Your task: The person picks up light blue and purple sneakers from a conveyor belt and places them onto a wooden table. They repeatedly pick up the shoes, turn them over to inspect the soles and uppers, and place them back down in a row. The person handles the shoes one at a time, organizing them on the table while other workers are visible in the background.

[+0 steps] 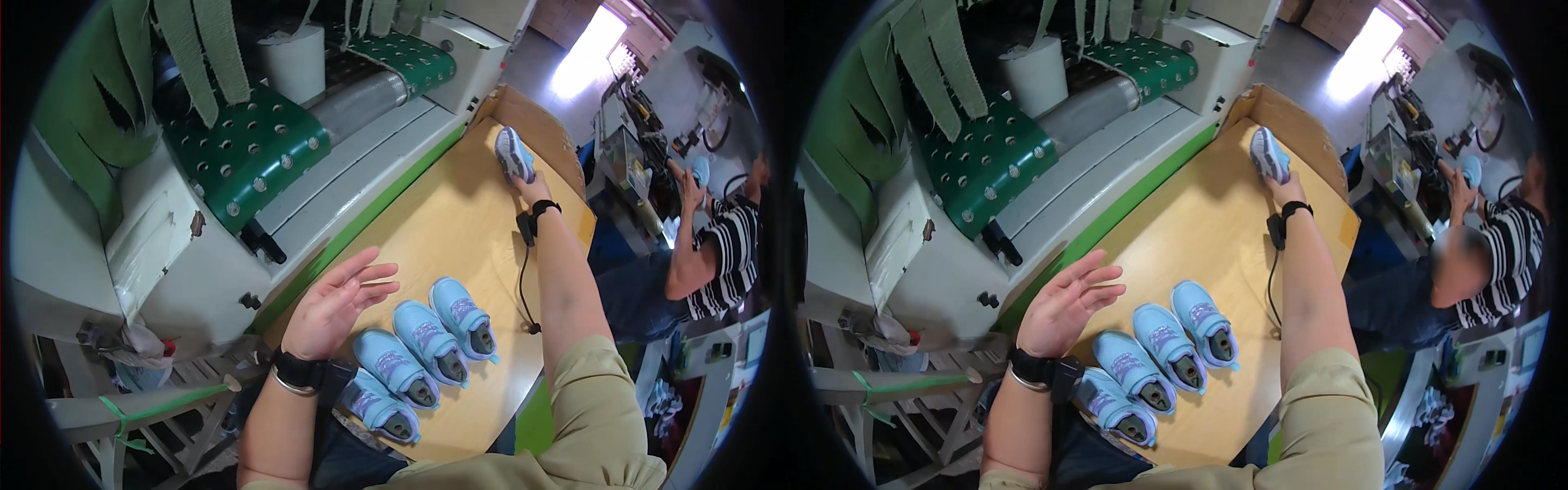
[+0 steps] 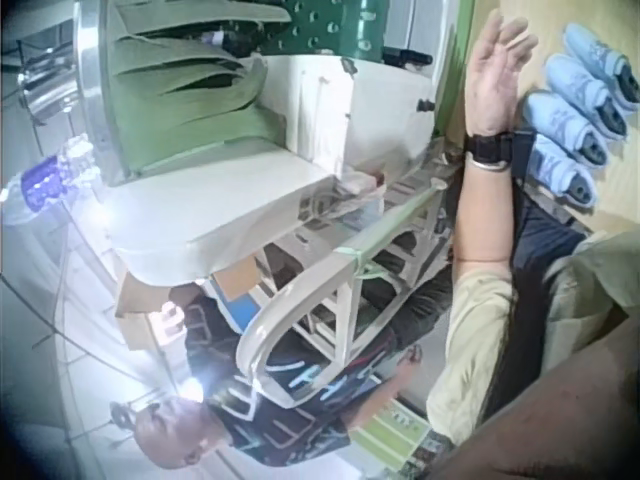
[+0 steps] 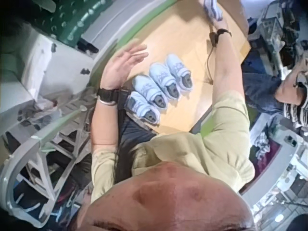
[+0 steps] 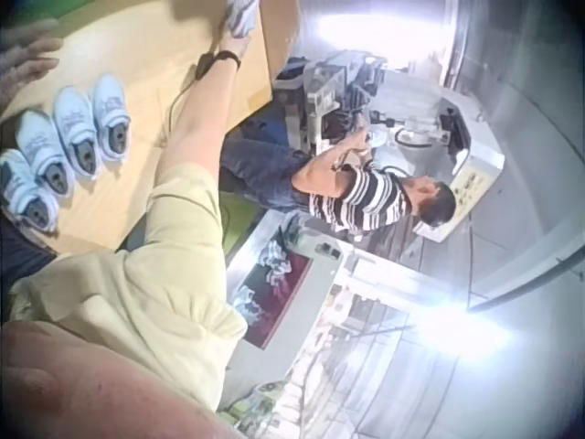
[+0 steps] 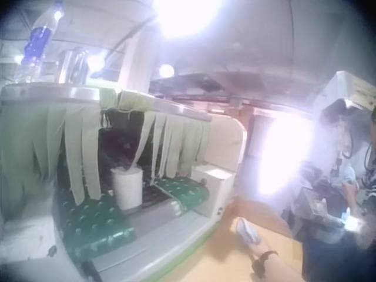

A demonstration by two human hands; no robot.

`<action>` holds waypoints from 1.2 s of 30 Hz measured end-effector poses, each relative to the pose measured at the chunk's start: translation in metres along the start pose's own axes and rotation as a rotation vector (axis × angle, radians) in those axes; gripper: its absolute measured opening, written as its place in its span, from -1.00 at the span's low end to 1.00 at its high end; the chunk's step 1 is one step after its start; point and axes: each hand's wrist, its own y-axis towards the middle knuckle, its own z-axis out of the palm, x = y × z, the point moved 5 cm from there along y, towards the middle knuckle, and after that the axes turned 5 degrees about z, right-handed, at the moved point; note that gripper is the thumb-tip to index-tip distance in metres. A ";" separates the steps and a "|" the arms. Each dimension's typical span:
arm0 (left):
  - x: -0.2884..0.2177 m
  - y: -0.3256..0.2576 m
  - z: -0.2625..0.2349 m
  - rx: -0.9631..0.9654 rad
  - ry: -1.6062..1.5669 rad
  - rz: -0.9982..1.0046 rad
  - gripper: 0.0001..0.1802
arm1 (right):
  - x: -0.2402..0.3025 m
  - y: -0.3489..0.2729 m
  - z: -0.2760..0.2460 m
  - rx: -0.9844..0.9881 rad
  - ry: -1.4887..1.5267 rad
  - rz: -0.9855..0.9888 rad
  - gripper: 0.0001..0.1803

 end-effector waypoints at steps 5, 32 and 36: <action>-0.001 0.000 -0.001 0.038 -0.010 0.005 -0.43 | 0.027 -0.040 -0.007 0.021 0.044 -0.071 -0.29; 0.002 -0.017 0.004 0.081 0.105 0.041 -0.48 | 0.033 -0.339 -0.071 0.136 0.206 -0.379 -0.35; 0.002 -0.015 0.000 0.082 0.091 0.052 -0.48 | 0.036 -0.342 -0.071 0.092 0.193 -0.404 -0.36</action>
